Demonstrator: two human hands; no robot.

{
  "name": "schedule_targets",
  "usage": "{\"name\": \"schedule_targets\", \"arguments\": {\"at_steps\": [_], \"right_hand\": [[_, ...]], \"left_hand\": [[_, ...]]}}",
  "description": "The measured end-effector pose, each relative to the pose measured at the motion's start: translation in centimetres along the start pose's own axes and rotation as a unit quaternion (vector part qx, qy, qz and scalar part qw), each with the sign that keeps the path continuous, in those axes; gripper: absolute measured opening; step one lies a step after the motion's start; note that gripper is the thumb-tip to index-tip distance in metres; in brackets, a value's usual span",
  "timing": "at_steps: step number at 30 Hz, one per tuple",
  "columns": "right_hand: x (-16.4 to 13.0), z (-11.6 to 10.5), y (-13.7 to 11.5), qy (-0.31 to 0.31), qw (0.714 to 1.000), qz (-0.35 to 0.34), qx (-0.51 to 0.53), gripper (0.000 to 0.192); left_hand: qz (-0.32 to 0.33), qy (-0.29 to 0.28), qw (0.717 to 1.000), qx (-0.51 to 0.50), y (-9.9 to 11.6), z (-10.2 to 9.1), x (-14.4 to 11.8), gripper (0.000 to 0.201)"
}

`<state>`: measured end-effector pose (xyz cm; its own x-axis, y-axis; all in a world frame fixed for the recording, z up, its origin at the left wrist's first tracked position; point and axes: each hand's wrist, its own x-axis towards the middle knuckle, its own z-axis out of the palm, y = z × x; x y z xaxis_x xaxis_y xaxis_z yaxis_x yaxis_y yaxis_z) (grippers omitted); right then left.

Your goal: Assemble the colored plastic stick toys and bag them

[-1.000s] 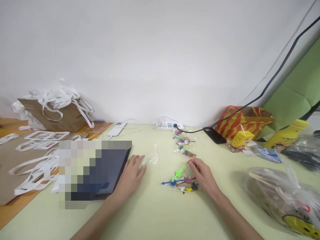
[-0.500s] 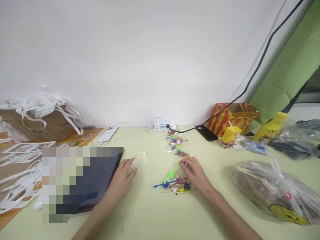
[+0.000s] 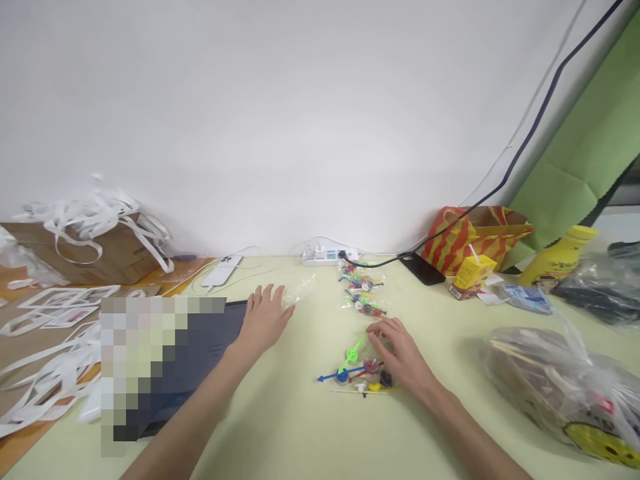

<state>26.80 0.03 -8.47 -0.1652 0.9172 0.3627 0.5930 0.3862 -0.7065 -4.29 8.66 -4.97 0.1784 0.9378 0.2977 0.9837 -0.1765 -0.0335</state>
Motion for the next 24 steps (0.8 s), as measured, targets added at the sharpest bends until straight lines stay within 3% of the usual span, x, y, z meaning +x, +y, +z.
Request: {"name": "schedule_targets", "arguments": {"at_steps": [4, 9, 16, 20, 24], "right_hand": [[0.0, 0.0, -0.1, 0.010, 1.000, 0.010, 0.002, 0.026], [0.0, 0.1, -0.5, 0.015, 1.000, -0.003, -0.001, 0.023], [-0.1, 0.1, -0.7, 0.018, 1.000, -0.005, 0.001, 0.024], [-0.1, 0.0, -0.7, 0.025, 1.000, -0.006, -0.004, 0.026], [-0.1, 0.1, -0.7, 0.019, 1.000, -0.014, 0.001, 0.025]], "left_hand": [[0.044, 0.040, 0.997, 0.038, -0.5, 0.6, 0.6, 0.047], [0.075, 0.040, 0.996, 0.034, -1.2, 1.1, -0.3, 0.044], [0.163, 0.038, 0.984, -0.057, -2.1, -1.0, -0.6, 0.058], [0.173, 0.038, 0.979, -0.100, -2.9, -2.1, -2.3, 0.062], [0.158, 0.045, 0.983, -0.080, -3.2, -2.7, -3.4, 0.059]]}}
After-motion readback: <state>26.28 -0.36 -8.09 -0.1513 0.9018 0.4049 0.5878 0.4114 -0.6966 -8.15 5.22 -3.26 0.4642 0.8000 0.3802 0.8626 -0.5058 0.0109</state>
